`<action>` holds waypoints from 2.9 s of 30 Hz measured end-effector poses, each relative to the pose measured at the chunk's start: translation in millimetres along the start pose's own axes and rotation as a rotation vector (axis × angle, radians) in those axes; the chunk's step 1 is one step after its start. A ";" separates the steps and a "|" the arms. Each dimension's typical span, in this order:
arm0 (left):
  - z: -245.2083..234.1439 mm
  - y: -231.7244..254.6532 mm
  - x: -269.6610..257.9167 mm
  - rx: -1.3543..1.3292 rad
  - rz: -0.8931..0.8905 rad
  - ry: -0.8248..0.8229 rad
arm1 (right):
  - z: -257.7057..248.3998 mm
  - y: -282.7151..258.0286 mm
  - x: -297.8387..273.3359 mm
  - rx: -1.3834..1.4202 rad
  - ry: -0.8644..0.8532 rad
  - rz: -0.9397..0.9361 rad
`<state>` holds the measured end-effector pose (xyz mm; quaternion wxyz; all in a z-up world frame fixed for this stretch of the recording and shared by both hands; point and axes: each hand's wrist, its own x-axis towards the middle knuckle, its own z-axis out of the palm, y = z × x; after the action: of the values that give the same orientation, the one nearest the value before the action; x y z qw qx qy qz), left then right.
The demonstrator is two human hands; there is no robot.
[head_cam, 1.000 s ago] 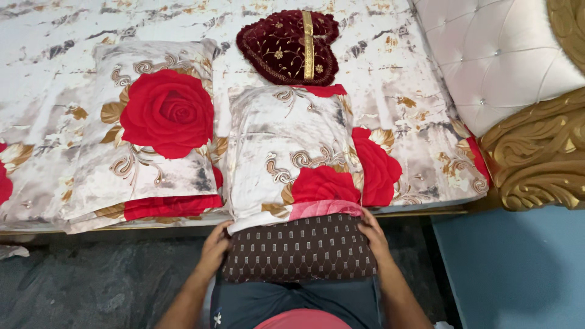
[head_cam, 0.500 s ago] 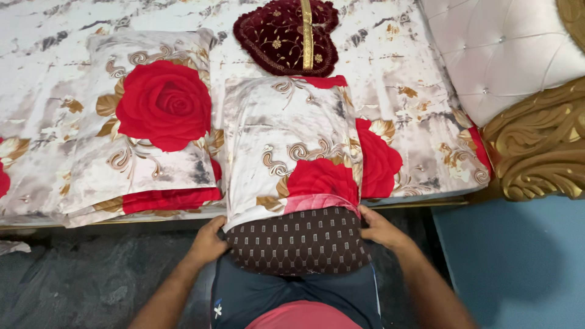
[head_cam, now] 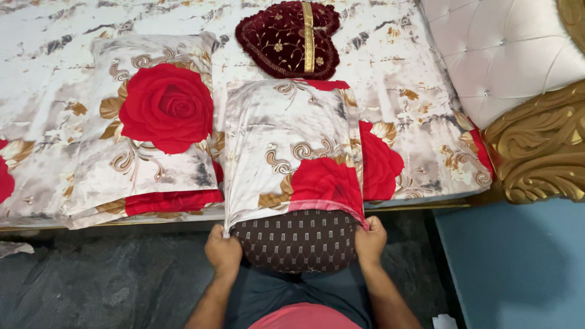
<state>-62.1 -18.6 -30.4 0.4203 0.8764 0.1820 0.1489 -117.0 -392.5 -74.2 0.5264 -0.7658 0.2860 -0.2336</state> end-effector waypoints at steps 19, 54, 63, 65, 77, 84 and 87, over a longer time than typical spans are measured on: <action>-14.1 -23.7 6.8 -0.619 -0.082 -0.140 | -27.5 -12.0 23.8 0.289 -0.287 0.354; -61.0 -76.9 43.7 -0.364 -0.291 0.001 | -7.4 -133.2 -131.9 -0.039 -0.647 -0.441; -76.5 18.9 -10.2 -0.778 -0.309 -0.344 | -44.3 -119.3 -58.6 -0.036 -0.252 -0.294; -93.7 57.6 -18.9 -0.656 -0.257 -0.547 | -78.3 -142.9 -35.7 -0.270 -0.021 -0.623; -166.5 105.7 22.7 0.048 -0.085 -0.296 | -140.9 -157.8 -21.4 0.303 -0.248 0.070; -204.3 89.5 26.6 -0.411 -0.066 -0.915 | -196.1 -138.7 18.1 0.315 -0.559 0.103; -238.7 77.1 40.4 -0.416 -0.136 -1.151 | -211.3 -147.5 33.5 0.237 -0.925 0.272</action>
<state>-110.0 117.5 178.7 0.6217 0.7023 -0.0513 -0.3430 -203.6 -515.9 137.5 0.7073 -0.6799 0.0912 0.1705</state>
